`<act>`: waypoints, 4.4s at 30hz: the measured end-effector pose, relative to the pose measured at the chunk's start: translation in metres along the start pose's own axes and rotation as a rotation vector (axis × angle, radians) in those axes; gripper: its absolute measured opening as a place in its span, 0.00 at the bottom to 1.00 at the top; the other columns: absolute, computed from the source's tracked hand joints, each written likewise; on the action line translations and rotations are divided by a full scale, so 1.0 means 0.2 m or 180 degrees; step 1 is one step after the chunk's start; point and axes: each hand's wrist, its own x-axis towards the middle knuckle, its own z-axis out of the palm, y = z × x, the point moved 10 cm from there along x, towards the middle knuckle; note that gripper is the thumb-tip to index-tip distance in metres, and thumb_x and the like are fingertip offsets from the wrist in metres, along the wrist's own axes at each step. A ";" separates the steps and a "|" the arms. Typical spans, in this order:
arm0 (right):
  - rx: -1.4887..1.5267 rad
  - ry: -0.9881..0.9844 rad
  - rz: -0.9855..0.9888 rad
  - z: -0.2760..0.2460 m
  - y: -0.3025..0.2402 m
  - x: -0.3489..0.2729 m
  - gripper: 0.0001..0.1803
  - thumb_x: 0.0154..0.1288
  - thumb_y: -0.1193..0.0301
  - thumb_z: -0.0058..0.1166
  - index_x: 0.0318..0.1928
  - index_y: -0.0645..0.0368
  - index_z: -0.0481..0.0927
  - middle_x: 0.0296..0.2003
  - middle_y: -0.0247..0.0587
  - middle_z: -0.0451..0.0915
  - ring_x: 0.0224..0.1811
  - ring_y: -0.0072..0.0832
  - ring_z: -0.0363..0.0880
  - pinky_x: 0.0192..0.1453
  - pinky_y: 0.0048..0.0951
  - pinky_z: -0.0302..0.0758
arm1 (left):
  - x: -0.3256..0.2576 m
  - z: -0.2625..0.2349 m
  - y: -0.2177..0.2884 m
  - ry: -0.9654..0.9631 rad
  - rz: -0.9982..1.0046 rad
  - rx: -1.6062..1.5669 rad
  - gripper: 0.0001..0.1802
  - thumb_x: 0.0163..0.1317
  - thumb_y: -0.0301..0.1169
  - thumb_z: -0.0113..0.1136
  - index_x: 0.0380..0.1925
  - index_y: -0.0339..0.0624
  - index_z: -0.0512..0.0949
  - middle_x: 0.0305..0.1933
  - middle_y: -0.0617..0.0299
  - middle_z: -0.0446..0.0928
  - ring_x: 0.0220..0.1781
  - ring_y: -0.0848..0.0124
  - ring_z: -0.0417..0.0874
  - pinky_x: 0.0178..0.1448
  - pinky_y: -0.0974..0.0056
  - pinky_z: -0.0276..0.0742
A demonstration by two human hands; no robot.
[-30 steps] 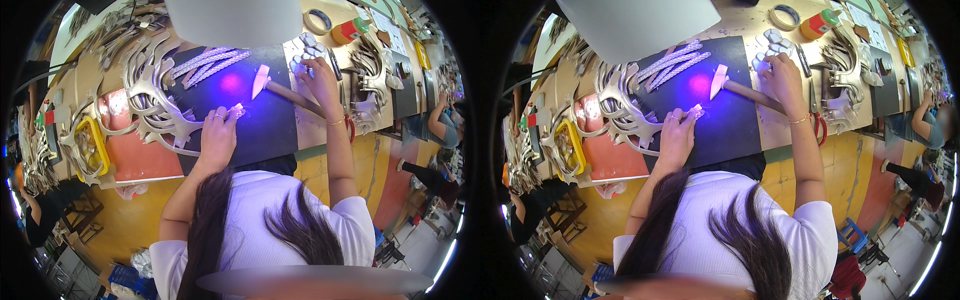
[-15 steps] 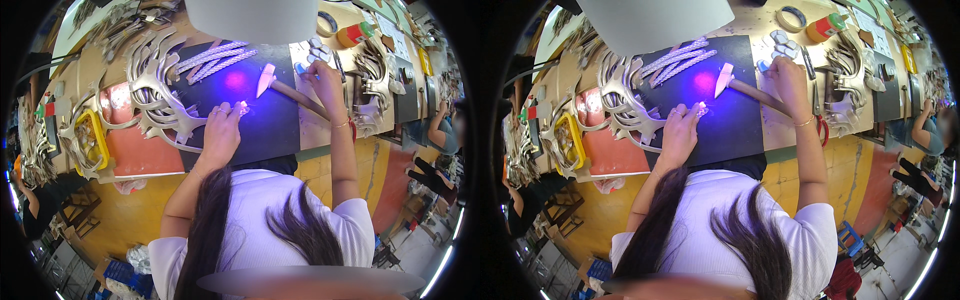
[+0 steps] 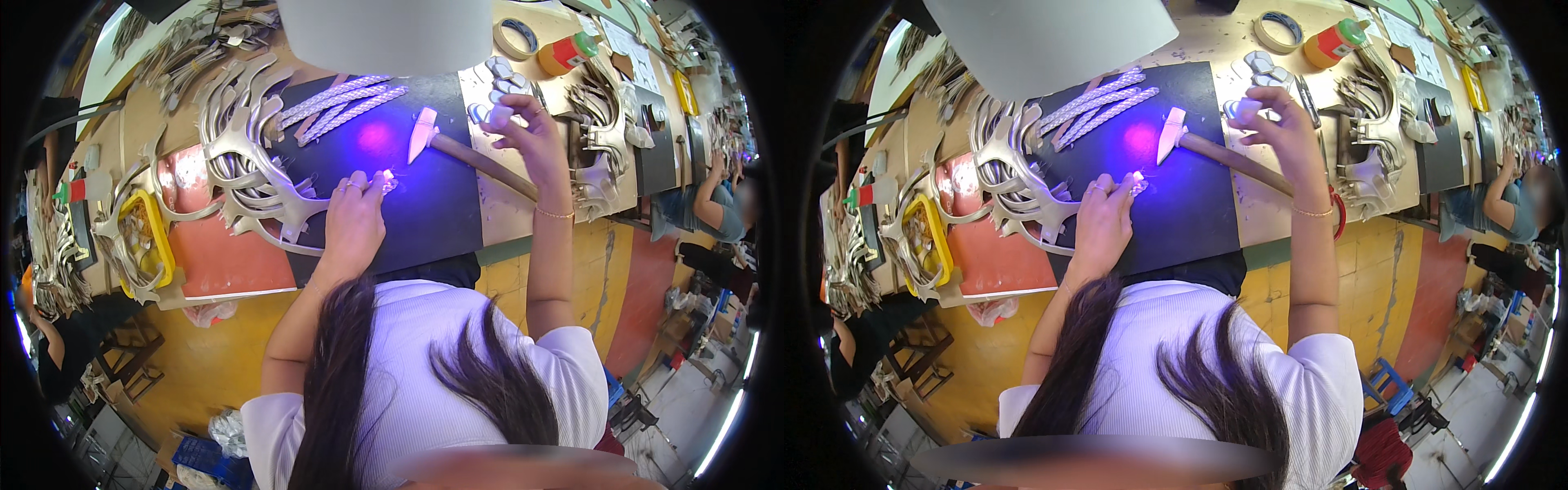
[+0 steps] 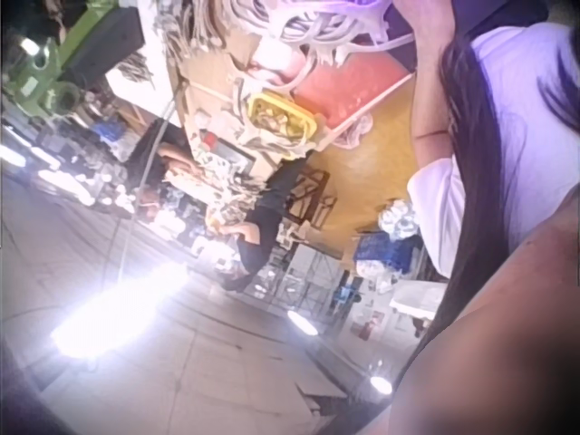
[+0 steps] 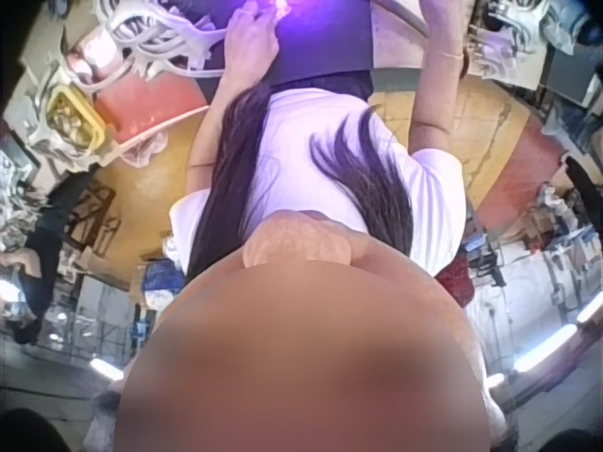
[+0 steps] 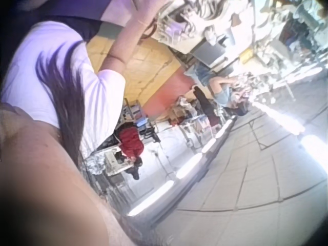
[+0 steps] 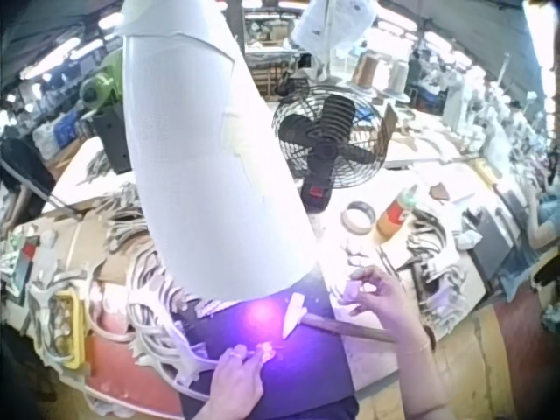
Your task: The person applies glue to small white pieces and attaches them to a braided cord on a metal frame. They repeatedly pick up pieces, apply adhesive, and press them onto the cord, occasionally using a hammer to secure the attachments.
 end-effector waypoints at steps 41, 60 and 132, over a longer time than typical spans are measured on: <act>-0.2312 -0.2080 -0.1199 0.79 0.02 -0.20 0.09 0.59 0.65 0.66 0.37 0.56 0.87 0.31 0.42 0.85 0.36 0.39 0.84 0.45 0.38 0.77 | -0.07 0.01 0.08 -0.0105 0.0255 0.0391 0.25 0.53 0.20 0.59 0.55 0.32 0.79 0.42 0.51 0.73 0.45 0.55 0.75 0.50 0.54 0.73; -0.2859 -0.1803 -0.1792 0.83 -0.05 -0.23 0.08 0.60 0.66 0.65 0.36 0.55 0.85 0.32 0.37 0.85 0.36 0.36 0.84 0.43 0.37 0.78 | -0.08 0.02 0.08 -0.0099 0.0173 0.0340 0.27 0.52 0.20 0.58 0.56 0.30 0.77 0.43 0.50 0.72 0.46 0.54 0.74 0.51 0.54 0.72; -0.3725 -0.1417 -0.2520 0.91 -0.07 -0.40 0.07 0.61 0.69 0.55 0.37 0.54 0.83 0.42 0.37 0.77 0.49 0.32 0.77 0.56 0.40 0.69 | 0.00 -0.04 -0.02 -0.0162 0.0199 -0.0639 0.11 0.59 0.23 0.64 0.42 0.36 0.84 0.41 0.54 0.75 0.40 0.55 0.77 0.48 0.53 0.74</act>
